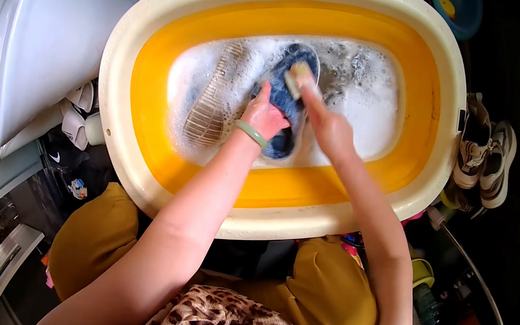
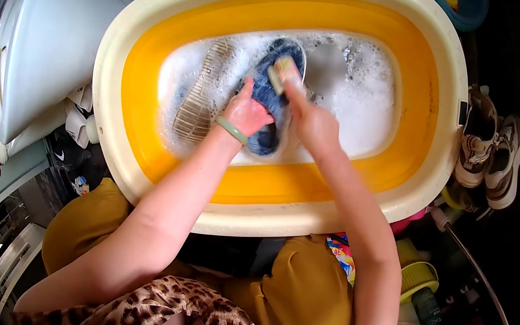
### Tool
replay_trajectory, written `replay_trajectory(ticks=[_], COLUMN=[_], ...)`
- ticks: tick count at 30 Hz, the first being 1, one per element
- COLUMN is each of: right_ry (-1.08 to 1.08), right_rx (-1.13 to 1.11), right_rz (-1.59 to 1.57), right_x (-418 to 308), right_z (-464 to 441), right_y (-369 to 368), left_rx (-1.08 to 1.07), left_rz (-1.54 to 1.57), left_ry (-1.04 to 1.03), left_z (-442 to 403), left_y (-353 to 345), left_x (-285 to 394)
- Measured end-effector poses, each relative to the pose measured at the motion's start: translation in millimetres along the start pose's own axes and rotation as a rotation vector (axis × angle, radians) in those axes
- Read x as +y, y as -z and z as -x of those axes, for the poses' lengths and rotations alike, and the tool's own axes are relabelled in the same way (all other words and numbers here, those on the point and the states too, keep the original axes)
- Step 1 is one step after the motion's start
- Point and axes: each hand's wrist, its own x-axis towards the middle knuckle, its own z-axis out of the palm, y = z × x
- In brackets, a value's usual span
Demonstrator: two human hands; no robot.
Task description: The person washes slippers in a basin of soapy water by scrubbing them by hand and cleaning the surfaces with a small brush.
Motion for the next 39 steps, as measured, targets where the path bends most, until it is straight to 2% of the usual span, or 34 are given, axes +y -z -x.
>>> replay_trajectory(ticks=[1,3,4,6,8,9,12,13,14,15,17,18,20,22,24,25,26,28,29,30,34,36,37,39], right_ry=[0.058,0.192,0.190,0.243,0.264,0.224,0.112,0.014,-0.087,-0.090,-0.175,-0.175,-0.385,-0.134,-0.046,0.012,0.032,0.049,0.141,0.234,0.209,0.095,0.101,0.132], right_rx=[-0.075,-0.181,-0.182,-0.397,-0.258,-0.303,-0.202,-0.177,-0.153,-0.147,0.007,-0.006,-0.012,-0.035,-0.188,-0.109,-0.199,-0.281,-0.283,-0.284,-0.168,0.000,0.003,-0.131], right_rz=[-0.006,-0.068,-0.073,0.292,0.414,0.429,0.482,0.432,0.376,0.375,0.241,0.244,0.195,-0.030,0.015,-0.056,0.005,0.066,0.118,0.170,0.278,0.218,0.229,0.058], right_x=[3,-1,-1,3,28,21,28,36,43,57,83,82,79,65,20,10,-4,-17,-15,-12,0,1,-2,-14], right_z=[21,48,43,22,-16,-34,-56,-57,-55,-51,-28,-20,-6,16,34,42,43,35,22,7,-49,-52,-43,-4], right_y=[-5,4,12,32,30,39,37,41,44,47,46,43,43,29,38,32,33,30,24,19,15,9,7,0], left_rx=[-0.030,0.117,0.122,0.142,0.161,0.176,0.185,0.176,0.174,0.198,0.239,0.192,0.138,0.171,0.101,0.036,0.248,0.212,0.176,0.267,0.180,0.192,0.205,0.228], left_rz=[0.040,0.120,0.118,0.063,0.012,-0.044,-0.002,0.003,-0.001,0.017,0.044,0.025,0.015,-0.022,0.025,0.075,0.144,0.116,0.089,0.048,0.034,0.043,0.043,0.062], left_ry=[-0.024,0.067,0.069,0.082,0.024,-0.032,-0.013,-0.034,-0.031,-0.048,-0.061,-0.055,-0.057,-0.025,-0.031,-0.034,0.060,0.023,-0.016,-0.037,0.000,-0.010,-0.022,-0.067], left_z=[0,5,4,1,3,4,1,0,1,6,11,10,8,8,9,11,9,5,2,5,-4,-2,-3,-3], left_y=[7,5,11,18,13,10,15,14,13,5,5,8,9,5,1,1,1,11,16,6,21,19,16,11], left_x=[0,4,4,-1,-6,-6,-7,-7,-8,-6,-6,-6,-8,-5,0,1,2,-4,-7,-7,-7,-10,-10,-13])
